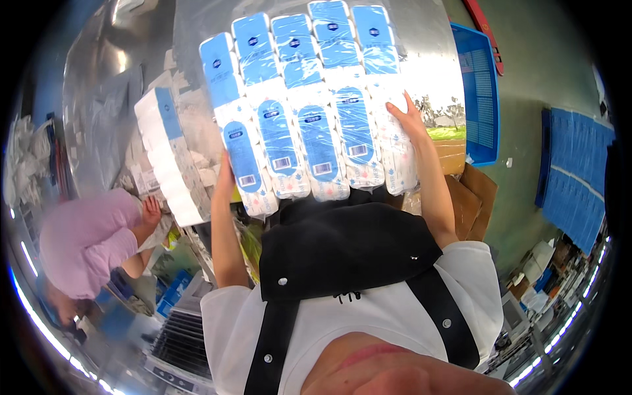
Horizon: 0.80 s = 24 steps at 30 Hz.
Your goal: The person unpacks a large grey shipping bag to reveal multiple packs of tissue paper. They use a utility knife to cut open the individual plastic wrappers of the tissue packs. The person then stacks the opened packs neatly inside the grey bag and folds the bag closed.
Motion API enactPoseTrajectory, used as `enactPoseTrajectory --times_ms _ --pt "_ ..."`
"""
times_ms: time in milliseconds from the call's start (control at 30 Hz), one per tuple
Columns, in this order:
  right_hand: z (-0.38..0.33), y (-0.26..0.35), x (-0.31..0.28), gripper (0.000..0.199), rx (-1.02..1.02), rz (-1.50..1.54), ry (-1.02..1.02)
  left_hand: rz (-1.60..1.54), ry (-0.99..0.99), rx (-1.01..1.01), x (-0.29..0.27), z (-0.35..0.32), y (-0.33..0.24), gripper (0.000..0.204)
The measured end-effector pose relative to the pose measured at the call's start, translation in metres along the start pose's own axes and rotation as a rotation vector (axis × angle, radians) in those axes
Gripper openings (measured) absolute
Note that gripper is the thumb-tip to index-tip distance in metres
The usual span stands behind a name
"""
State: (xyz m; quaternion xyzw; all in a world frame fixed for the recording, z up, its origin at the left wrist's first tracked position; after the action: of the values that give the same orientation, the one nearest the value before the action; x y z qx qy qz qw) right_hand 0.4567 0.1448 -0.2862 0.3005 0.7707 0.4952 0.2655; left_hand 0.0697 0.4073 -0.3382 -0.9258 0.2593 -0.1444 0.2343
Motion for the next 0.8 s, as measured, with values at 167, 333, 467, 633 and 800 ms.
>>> enactPoseTrajectory --times_ms 167,333,467,633,800 --pt "0.048 -0.012 -0.010 0.067 -0.046 0.372 0.055 -0.141 0.042 0.136 0.040 0.033 -0.091 0.066" --pt "0.045 -0.032 0.000 0.069 -0.039 0.327 0.060 -0.176 -0.005 0.153 0.022 0.042 -0.074 0.064" --pt "0.028 -0.049 -0.009 0.067 -0.078 0.271 0.058 -0.245 -0.107 0.103 0.032 0.021 -0.057 0.062" --pt "0.018 -0.079 -0.026 0.045 0.243 0.855 -0.024 -0.326 -0.008 0.086 0.010 0.017 -0.011 0.069" --pt "0.128 -0.082 -0.069 0.019 -0.414 -0.478 -0.260 0.256 -0.300 0.210 -0.041 0.073 -0.066 0.040"
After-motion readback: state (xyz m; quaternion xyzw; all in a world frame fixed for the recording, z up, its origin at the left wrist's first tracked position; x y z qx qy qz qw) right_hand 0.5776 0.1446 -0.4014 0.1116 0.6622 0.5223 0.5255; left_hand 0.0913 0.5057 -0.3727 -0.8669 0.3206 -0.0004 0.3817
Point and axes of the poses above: each hand's wrist, its own z-axis towards the middle knuckle, its own x-axis out of the palm, y = z × x, the point moved 4 cm from there along z, towards the middle knuckle, and after that the axes turned 11 degrees about -x, right-handed, at the moved point
